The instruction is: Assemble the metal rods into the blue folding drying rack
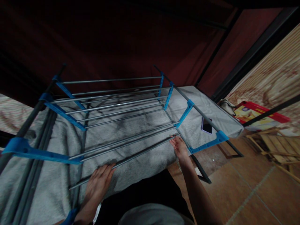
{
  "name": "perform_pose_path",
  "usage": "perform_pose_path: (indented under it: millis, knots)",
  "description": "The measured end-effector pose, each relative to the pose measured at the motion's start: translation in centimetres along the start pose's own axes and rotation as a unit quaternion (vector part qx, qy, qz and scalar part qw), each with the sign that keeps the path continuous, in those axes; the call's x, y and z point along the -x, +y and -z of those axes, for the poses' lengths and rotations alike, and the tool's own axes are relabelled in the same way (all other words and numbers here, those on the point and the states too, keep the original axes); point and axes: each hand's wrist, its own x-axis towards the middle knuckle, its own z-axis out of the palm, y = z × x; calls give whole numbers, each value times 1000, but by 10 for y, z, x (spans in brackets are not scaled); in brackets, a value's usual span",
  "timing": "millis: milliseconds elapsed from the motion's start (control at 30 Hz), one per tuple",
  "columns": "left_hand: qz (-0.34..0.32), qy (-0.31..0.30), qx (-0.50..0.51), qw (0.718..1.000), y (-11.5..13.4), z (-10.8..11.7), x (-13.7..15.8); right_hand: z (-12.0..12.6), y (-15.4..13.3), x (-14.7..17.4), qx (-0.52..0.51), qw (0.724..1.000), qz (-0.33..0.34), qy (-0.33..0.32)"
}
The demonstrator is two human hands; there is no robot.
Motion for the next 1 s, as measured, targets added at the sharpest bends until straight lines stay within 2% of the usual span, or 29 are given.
perform_pose_path:
  millis: [367, 767, 1000]
  knots:
    - [40, -22, 24, 999, 4, -4, 0, 0, 0, 0, 1, 1000, 12, 2]
    - [25, 4, -3, 1000, 3, -13, 6, -2, -1, 3, -22, 1000, 10, 5]
    - [38, -22, 19, 999, 8, -8, 3, 0, 0, 3, -4, 1000, 16, 0]
